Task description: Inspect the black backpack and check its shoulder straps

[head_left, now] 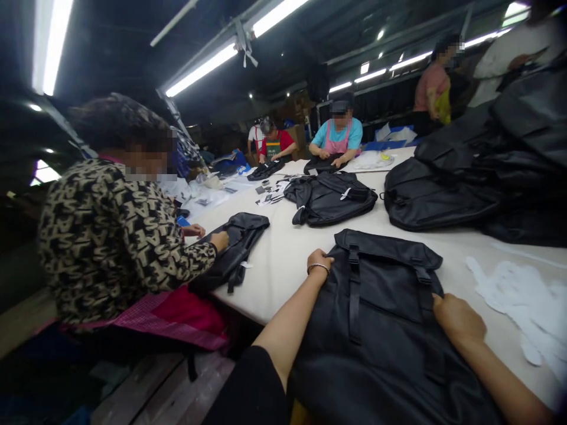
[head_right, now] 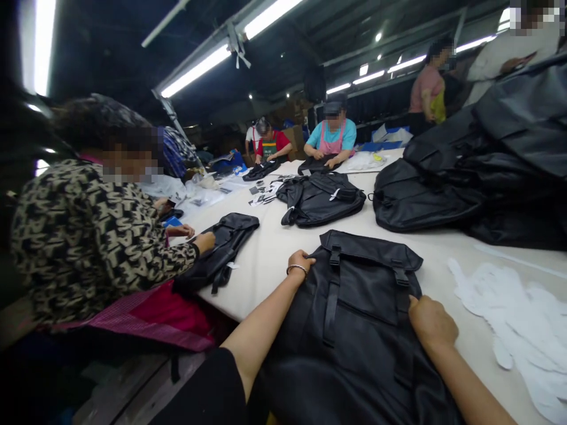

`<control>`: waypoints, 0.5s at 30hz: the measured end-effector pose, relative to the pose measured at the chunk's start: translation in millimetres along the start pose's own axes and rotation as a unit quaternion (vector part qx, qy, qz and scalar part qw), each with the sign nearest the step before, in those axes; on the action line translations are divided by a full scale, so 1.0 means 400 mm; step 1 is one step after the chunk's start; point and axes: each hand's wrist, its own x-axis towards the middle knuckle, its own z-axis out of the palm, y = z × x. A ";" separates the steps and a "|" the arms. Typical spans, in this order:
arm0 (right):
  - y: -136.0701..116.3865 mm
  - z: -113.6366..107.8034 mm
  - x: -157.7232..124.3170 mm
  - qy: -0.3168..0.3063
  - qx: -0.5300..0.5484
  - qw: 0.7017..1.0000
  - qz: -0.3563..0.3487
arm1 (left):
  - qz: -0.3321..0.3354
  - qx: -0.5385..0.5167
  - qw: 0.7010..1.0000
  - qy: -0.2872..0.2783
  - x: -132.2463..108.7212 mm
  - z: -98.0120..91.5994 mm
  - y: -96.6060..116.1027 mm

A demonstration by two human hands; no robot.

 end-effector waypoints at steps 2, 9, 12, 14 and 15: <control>0.006 -0.002 0.007 -0.001 -0.021 1.000 -0.021 | 0.037 -0.048 0.998 -0.009 0.005 0.002 -0.003; -0.053 -0.135 -0.002 0.001 -0.156 0.985 -0.080 | 0.068 -0.135 0.981 -0.126 0.004 0.021 -0.080; -0.184 -0.202 -0.013 0.133 -0.166 0.951 -0.224 | 0.104 -0.167 0.973 -0.122 -0.002 0.015 -0.086; -0.297 -0.219 -0.001 0.131 -0.118 0.915 -0.364 | 0.127 -0.177 0.972 -0.091 -0.015 0.014 -0.082; -0.354 -0.218 0.012 0.109 -0.103 0.893 -0.424 | 0.141 -0.177 0.971 -0.071 -0.024 0.016 -0.081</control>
